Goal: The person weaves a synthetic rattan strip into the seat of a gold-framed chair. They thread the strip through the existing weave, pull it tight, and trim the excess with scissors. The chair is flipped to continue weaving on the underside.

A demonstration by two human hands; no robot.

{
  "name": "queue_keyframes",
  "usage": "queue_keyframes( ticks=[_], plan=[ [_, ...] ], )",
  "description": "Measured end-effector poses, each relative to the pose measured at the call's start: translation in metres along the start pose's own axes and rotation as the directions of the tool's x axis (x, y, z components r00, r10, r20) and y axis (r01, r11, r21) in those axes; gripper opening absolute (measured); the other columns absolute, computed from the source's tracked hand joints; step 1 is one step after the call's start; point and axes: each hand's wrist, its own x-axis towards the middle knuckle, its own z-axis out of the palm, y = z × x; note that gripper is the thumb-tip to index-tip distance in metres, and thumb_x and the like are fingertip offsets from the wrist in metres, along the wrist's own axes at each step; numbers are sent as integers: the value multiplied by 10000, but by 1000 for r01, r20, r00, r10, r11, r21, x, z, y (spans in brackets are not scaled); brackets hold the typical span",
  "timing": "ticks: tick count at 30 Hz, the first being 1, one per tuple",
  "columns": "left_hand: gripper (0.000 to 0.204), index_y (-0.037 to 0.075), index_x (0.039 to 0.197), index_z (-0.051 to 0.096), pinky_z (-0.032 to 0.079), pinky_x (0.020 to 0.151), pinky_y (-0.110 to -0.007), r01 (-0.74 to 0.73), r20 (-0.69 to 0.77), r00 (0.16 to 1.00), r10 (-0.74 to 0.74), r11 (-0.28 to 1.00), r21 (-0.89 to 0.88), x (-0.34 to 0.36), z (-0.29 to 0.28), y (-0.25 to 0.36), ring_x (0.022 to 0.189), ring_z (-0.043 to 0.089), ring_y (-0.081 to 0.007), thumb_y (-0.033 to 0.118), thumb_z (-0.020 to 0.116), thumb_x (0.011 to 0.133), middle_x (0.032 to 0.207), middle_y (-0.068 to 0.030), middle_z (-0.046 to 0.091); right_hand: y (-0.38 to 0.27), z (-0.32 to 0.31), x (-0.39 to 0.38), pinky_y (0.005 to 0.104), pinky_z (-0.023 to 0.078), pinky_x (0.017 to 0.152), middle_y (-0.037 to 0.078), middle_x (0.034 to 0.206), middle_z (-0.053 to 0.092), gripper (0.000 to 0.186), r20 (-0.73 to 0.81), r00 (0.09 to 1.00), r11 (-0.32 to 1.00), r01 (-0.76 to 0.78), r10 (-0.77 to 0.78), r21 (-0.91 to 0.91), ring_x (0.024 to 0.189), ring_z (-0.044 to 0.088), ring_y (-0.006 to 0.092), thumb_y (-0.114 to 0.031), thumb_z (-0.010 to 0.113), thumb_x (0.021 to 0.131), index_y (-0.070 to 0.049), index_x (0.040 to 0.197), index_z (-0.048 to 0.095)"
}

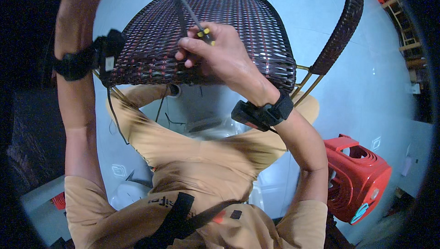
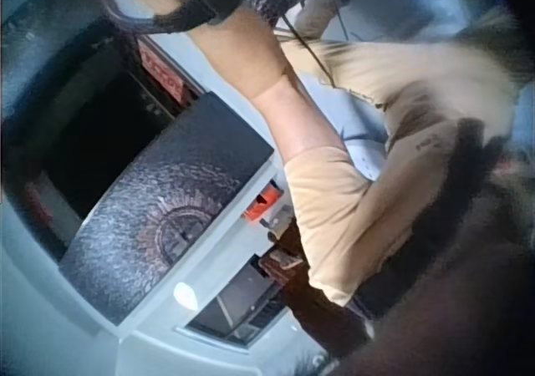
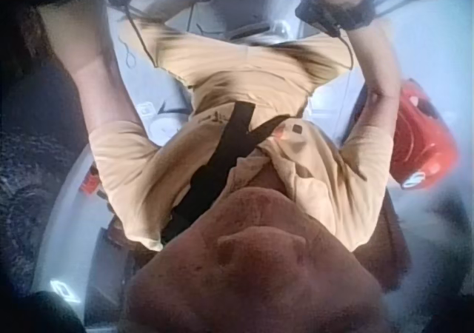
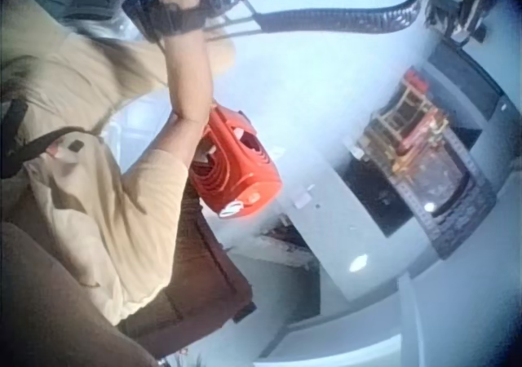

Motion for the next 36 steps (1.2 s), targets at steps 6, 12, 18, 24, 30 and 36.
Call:
queue_keyframes(
  ticks=[6, 12, 18, 24, 30, 36],
  plan=[
    [264, -23, 958, 621, 483, 757, -272, 358, 344, 860, -378, 926, 122, -100, -5, -72, 826, 615, -132, 196, 488, 896, 900, -66, 658, 2, -3, -3, 163, 386, 396, 66, 743, 672, 147, -81, 996, 998, 40, -37, 46, 586, 625, 71, -183, 606, 881, -55, 915, 545],
    [208, 31, 951, 658, 444, 824, -318, 249, 507, 801, -320, 947, 205, -159, 11, -88, 893, 570, -218, 153, 526, 846, 897, -105, 621, 3, -15, 9, 183, 317, 370, -26, 562, 504, 120, -241, 961, 973, 174, -135, 149, 427, 430, 41, -150, 655, 834, -53, 811, 587],
    [153, 23, 910, 663, 442, 844, -319, 215, 517, 827, -223, 974, 75, -163, 12, -83, 920, 573, -212, 130, 583, 835, 935, -88, 616, -11, -5, 8, 173, 239, 383, -72, 535, 367, 124, -241, 934, 945, 299, -262, 132, 426, 284, 8, -175, 633, 871, -62, 860, 584],
    [125, 0, 867, 654, 447, 806, -284, 344, 577, 751, -319, 936, 70, -155, 13, -78, 867, 571, -155, 109, 603, 832, 885, -61, 613, -5, -16, 13, 173, 277, 385, -55, 541, 410, 119, -267, 936, 951, 275, -231, 143, 432, 328, 16, -174, 621, 877, -61, 860, 586],
    [140, -3, 862, 653, 449, 757, -265, 442, 555, 731, -397, 895, 58, -157, 17, -82, 799, 567, -111, 127, 607, 835, 836, -39, 619, 6, -36, 27, 167, 347, 418, -14, 611, 538, 120, -214, 968, 947, 183, -128, 264, 444, 399, 23, -169, 625, 873, -55, 862, 589],
    [164, -8, 872, 659, 447, 754, -256, 511, 521, 711, -472, 856, 79, -156, 17, -84, 790, 556, -94, 143, 595, 857, 810, -24, 632, 11, -41, 15, 182, 412, 428, 49, 686, 624, 147, -241, 964, 949, 178, -114, 260, 459, 480, 50, -173, 637, 863, -35, 896, 598]
  ],
)
